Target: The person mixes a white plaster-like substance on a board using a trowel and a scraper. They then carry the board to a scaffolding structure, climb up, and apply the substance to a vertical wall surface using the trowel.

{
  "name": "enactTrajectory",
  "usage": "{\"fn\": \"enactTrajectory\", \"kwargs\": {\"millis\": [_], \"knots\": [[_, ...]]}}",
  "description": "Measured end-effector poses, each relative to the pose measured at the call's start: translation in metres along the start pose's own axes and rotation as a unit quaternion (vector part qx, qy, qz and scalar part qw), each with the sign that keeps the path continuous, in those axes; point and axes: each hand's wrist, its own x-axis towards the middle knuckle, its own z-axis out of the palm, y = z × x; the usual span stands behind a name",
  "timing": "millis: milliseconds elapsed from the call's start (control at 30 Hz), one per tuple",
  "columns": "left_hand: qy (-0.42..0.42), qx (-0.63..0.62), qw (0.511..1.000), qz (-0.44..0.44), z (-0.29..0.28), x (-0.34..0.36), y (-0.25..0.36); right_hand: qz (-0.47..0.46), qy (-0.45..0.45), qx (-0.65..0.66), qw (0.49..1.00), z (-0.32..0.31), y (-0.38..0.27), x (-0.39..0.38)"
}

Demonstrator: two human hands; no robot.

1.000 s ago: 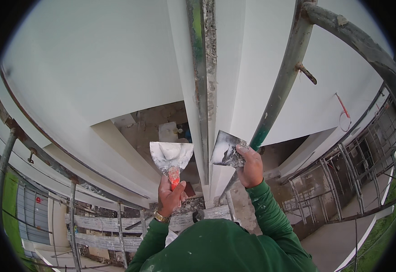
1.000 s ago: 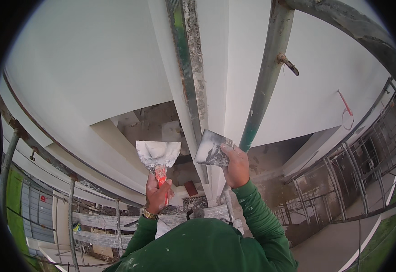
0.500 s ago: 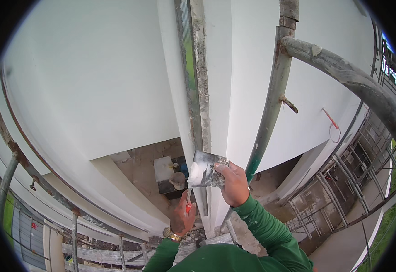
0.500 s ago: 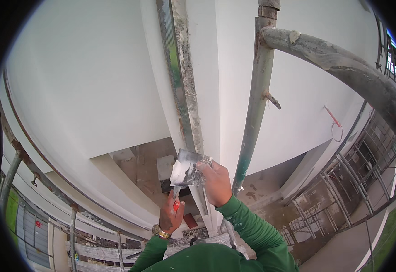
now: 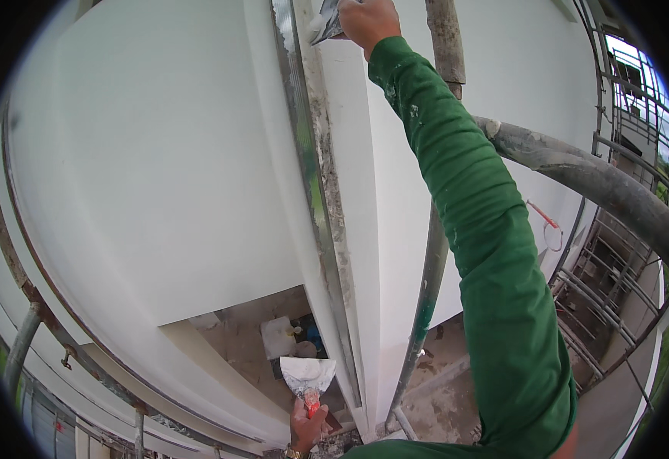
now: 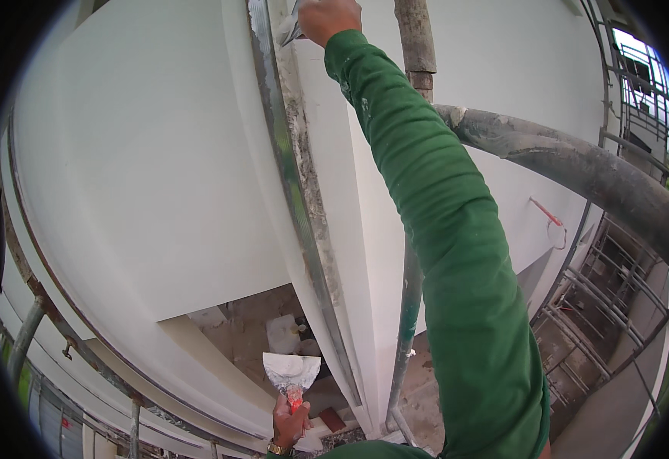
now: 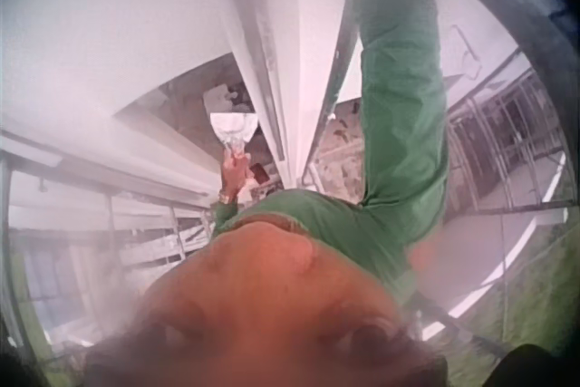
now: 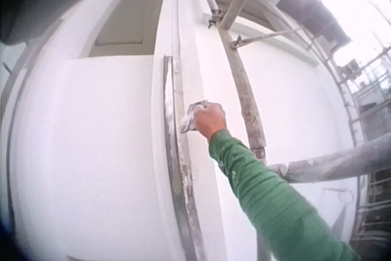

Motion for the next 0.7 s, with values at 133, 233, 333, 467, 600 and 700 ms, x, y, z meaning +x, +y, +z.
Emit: {"fn": "enactTrajectory", "kwargs": {"millis": [133,233,333,467,600,700], "knots": [[0.145,0.089,0.982,0.087,-0.038,-0.021,-0.022,-0.121,0.016,-0.261,0.957,0.049,-0.021,0.069],[0.136,0.08,0.987,0.042,-0.042,-0.035,-0.001,-0.151,0.031,-0.376,0.914,0.07,-0.022,0.11],[0.185,0.148,0.971,0.025,-0.066,-0.05,-0.005,-0.184,-0.002,-0.41,0.893,0.085,-0.028,0.113],[0.24,0.078,0.968,0.012,-0.06,-0.057,0.013,-0.192,-0.046,-0.497,0.845,0.109,-0.032,0.109],[0.267,0.128,0.955,0.018,-0.074,-0.058,0.0,-0.247,-0.032,-0.567,0.785,0.133,-0.029,0.13],[0.275,0.122,0.953,0.043,-0.071,-0.056,0.007,-0.166,-0.024,-0.484,0.859,0.132,-0.034,0.122]]}}
